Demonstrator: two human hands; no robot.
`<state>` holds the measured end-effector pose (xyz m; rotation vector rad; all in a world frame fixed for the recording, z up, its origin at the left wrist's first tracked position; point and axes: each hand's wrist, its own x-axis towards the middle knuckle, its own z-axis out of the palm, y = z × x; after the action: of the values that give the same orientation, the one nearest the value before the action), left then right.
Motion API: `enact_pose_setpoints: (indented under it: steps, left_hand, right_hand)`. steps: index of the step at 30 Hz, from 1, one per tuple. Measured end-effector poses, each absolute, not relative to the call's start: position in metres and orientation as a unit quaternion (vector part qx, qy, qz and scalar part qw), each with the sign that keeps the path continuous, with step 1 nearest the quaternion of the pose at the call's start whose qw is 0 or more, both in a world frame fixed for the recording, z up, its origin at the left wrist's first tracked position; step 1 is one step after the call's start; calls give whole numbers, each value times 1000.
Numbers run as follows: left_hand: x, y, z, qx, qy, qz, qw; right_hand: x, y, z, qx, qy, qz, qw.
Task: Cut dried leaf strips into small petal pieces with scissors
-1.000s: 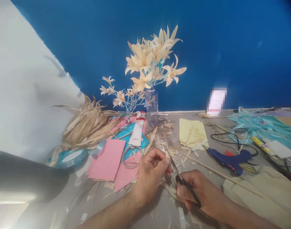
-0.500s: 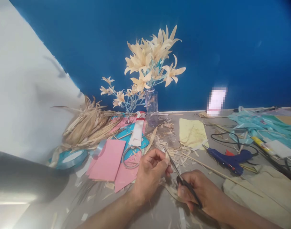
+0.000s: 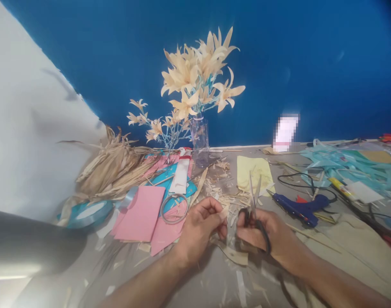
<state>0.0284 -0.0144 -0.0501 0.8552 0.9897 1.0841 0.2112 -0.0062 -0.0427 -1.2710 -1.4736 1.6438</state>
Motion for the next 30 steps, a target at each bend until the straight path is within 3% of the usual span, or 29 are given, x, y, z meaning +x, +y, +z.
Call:
enact_pose_setpoints:
  steps: [11,22,27,30]
  left_hand:
    - [34,-18,-55,422,423,401,694]
    - [33,-17,-54,336,412,435,727]
    - [34,-14,-53,251,397,500,727]
    - [32,-12,-51,243,389,505,731]
  right_hand:
    - [217,-3,-35,-503,-569,567,319]
    - [217,0,-40,-506,-499,603,363]
    - [206,-7,-45,-421,-536,678,274]
    - [203,-11,-49,-374,-551,697,268]
